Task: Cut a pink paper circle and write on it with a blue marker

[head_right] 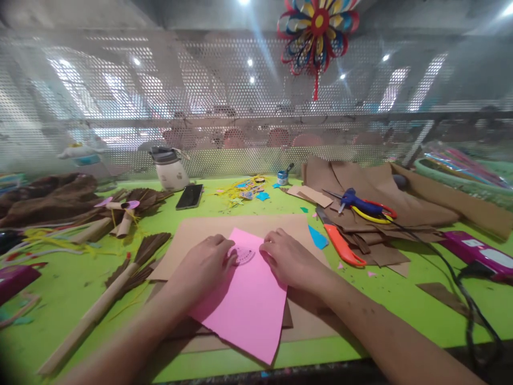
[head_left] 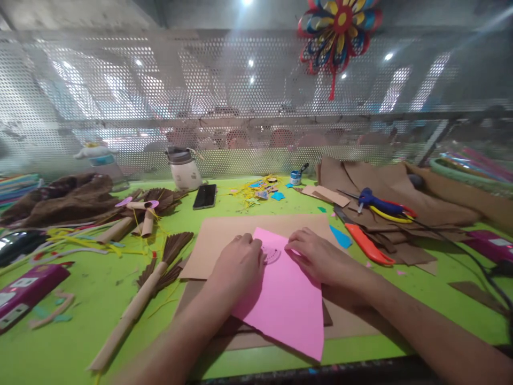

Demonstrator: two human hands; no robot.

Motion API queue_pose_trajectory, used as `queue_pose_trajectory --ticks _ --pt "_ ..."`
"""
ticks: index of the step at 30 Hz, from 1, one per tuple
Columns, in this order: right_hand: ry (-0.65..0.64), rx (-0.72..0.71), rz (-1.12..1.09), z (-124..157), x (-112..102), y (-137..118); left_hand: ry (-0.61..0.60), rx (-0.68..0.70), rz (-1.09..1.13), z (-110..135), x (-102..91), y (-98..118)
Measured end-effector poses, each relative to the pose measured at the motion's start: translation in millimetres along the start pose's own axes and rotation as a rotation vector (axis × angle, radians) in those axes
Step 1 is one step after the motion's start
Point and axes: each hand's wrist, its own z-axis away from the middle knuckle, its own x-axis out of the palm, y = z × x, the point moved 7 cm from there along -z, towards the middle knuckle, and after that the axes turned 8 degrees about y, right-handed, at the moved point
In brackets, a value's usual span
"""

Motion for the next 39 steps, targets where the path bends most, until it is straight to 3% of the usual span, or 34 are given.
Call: queue_pose_trajectory --ticks 8,15,26,33,39 --pt "0.017 -0.027 0.077 4 9 -10 -0.167 0.198 -0.084 14 6.4 24" --pt "-0.014 -0.061 0.037 6 12 -10 -0.175 0.261 -0.119 20 12.5 28" --pt "0.006 -0.088 0.012 5 13 -6 -0.252 0.208 -0.075 22 11.9 29" --pt "0.046 -0.089 0.077 -3 5 -10 -0.198 0.219 -0.106 16 26.1 18" --pt "0.106 -0.048 0.089 -5 6 -8 -0.209 0.215 -0.122 13 18.2 21"
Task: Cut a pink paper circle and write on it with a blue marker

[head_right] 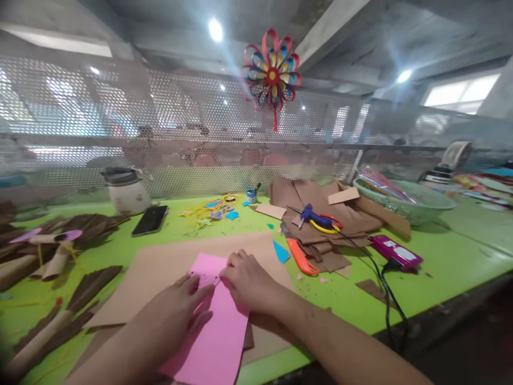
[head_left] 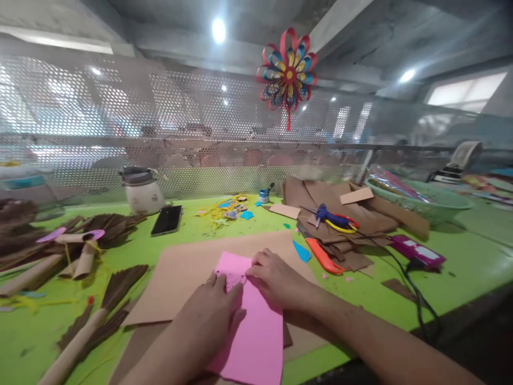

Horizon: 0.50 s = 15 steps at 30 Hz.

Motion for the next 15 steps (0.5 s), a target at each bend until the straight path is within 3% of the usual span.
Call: queue_pose_trajectory --ticks 4,7,11,15 --pt "-0.036 0.055 0.057 -5 -3 3 0.002 -0.015 0.006 0 -4.8 1" --pt "-0.042 0.14 0.163 -19 -29 40 0.018 -0.021 0.003 1 -2.9 -1" --pt "-0.049 0.367 0.428 -25 -102 157 0.05 -0.025 -0.019 2 -1.2 -4" --pt "-0.086 0.589 0.701 10 -170 284 0.073 -0.042 -0.022 -1 5.9 -8"
